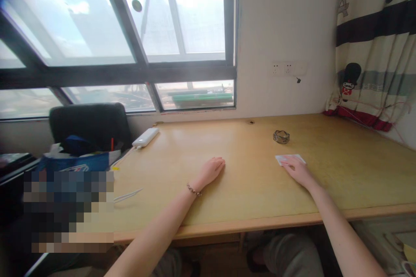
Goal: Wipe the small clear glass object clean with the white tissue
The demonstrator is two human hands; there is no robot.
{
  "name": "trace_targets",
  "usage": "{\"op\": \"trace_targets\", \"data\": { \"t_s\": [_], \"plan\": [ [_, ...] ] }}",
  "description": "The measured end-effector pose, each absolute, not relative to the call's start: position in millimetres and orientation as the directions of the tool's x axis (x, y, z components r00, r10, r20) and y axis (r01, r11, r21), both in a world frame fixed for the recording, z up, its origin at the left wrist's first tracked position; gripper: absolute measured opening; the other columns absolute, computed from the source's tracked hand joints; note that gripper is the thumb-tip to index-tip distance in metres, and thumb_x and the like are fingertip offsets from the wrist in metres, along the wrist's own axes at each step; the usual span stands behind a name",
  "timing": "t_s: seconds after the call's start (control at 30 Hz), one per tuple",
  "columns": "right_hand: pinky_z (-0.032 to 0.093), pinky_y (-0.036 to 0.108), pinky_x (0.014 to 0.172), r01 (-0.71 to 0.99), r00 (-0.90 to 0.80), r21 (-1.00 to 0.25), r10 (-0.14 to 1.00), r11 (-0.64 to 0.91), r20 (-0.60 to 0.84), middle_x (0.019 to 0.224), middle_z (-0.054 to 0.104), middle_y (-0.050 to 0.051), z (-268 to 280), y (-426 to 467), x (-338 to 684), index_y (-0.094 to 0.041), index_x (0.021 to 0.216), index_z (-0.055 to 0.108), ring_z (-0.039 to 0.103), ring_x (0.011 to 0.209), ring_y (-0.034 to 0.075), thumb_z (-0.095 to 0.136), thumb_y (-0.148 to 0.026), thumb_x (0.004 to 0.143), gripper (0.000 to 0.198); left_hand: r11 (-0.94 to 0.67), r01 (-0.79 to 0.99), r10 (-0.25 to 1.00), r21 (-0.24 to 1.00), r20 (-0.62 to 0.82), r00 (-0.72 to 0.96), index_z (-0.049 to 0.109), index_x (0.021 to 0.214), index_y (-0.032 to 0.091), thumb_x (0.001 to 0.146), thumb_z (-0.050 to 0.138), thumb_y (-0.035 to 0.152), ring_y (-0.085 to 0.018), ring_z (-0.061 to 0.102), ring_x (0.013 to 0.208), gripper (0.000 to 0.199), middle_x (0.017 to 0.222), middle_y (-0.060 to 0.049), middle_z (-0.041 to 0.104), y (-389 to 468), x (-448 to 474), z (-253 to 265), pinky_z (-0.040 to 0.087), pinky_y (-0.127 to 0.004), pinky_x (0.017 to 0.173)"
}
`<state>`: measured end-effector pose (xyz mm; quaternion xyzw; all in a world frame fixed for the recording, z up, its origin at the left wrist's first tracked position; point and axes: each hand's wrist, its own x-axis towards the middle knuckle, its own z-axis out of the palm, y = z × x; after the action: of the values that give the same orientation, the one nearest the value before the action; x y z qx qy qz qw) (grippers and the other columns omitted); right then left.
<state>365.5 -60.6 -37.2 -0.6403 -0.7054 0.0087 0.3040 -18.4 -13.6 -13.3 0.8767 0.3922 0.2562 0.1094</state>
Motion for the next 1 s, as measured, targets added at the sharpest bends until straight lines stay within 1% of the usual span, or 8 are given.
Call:
{"op": "trace_targets", "data": {
  "t_s": [0.13,0.2,0.3,0.5,0.6,0.67,0.8,1.0],
  "plan": [
    [0.034,0.041,0.095,0.738,0.054,-0.592,0.848,0.322,0.528,0.109,0.059,0.006,-15.2,-48.9,290.9,-0.023,0.089,0.066,0.048,0.109,0.022,0.047,-0.038,0.076,0.027,-0.584,0.608,0.81,0.538,0.345,0.473,0.059,0.075,0.017,0.086,0.03,0.032,-0.015,0.056,0.07,0.035,0.075,-0.005,0.062,-13.4,-15.2,-14.4,0.042,-0.026,0.069],
    [0.037,0.04,0.093,0.579,0.059,-0.723,0.865,0.377,0.498,0.109,0.06,0.006,-5.6,-39.2,236.2,-0.022,0.094,0.064,0.051,0.105,0.021,0.044,-0.039,0.079,0.03,-0.526,0.568,0.846,0.632,0.324,0.423,0.061,0.082,0.018,0.086,0.029,0.035,-0.016,0.057,0.074,0.036,0.08,-0.006,0.064,-12.9,-14.3,-13.7,0.043,-0.028,0.073],
    [0.039,0.039,0.091,0.378,-0.005,-0.828,0.895,0.415,0.446,0.114,0.056,0.007,-1.9,-21.9,152.6,-0.021,0.106,0.057,0.048,0.109,0.021,0.041,-0.042,0.081,0.037,-0.476,0.451,0.874,0.755,0.353,0.333,0.057,0.099,0.019,0.086,0.029,0.037,-0.018,0.056,0.093,0.036,0.101,-0.006,0.062,-9.9,-15.4,-12.1,0.041,-0.031,0.084],
    [0.025,0.038,0.102,0.289,-0.084,-0.845,0.891,0.45,0.446,0.133,0.037,0.009,-18.5,-2.8,65.0,-0.02,0.124,0.041,0.028,0.125,0.02,0.04,-0.046,0.08,0.05,-0.352,0.248,0.929,0.903,0.305,0.209,0.039,0.121,0.021,0.087,0.029,0.036,-0.018,0.056,0.094,0.039,0.111,-0.007,0.056,-1.4,-20.0,-14.0,0.046,-0.031,0.079],
    [0.028,0.037,0.1,0.193,-0.122,-0.868,0.889,0.457,0.441,0.134,0.035,0.007,-19.8,-8.6,67.3,-0.022,0.126,0.038,0.027,0.125,0.019,0.04,-0.046,0.081,0.051,-0.316,0.171,0.939,0.933,0.281,0.199,0.028,0.129,0.023,0.086,0.031,0.035,-0.02,0.05,0.106,0.045,0.123,-0.01,0.047,0.2,-15.8,-17.7,0.044,-0.032,0.082],
    [0.034,0.035,0.096,0.116,-0.167,-0.891,0.893,0.439,0.418,0.132,0.038,0.007,-16.1,-14.9,74.0,-0.023,0.126,0.038,0.034,0.121,0.02,0.04,-0.045,0.081,0.05,-0.295,0.069,0.938,0.953,0.275,0.212,0.021,0.132,0.023,0.086,0.033,0.036,-0.021,0.048,0.108,0.05,0.128,-0.012,0.041,1.1,-11.1,-20.5,0.044,-0.033,0.084],
    [0.04,0.035,0.09,0.033,-0.243,-0.915,0.891,0.403,0.384,0.121,0.051,0.008,-5.5,-23.1,81.0,-0.021,0.12,0.047,0.049,0.108,0.02,0.043,-0.042,0.081,0.044,-0.231,-0.102,0.915,0.967,0.252,0.314,0.03,0.127,0.018,0.084,0.035,0.04,-0.021,0.055,0.098,0.049,0.121,-0.014,0.048,3.2,-6.2,-23.6,0.045,-0.036,0.082],
    [0.04,0.038,0.089,0.024,-0.293,-0.916,0.878,0.402,0.378,0.114,0.056,0.007,-2.8,-23.6,80.3,-0.021,0.116,0.051,0.051,0.104,0.021,0.047,-0.042,0.079,0.043,-0.195,-0.215,0.878,0.957,0.267,0.396,0.048,0.112,0.011,0.081,0.042,0.039,-0.024,0.054,0.099,0.043,0.112,-0.015,0.054,-1.2,-13.4,-18.7,0.042,-0.039,0.085]
  ]
}}
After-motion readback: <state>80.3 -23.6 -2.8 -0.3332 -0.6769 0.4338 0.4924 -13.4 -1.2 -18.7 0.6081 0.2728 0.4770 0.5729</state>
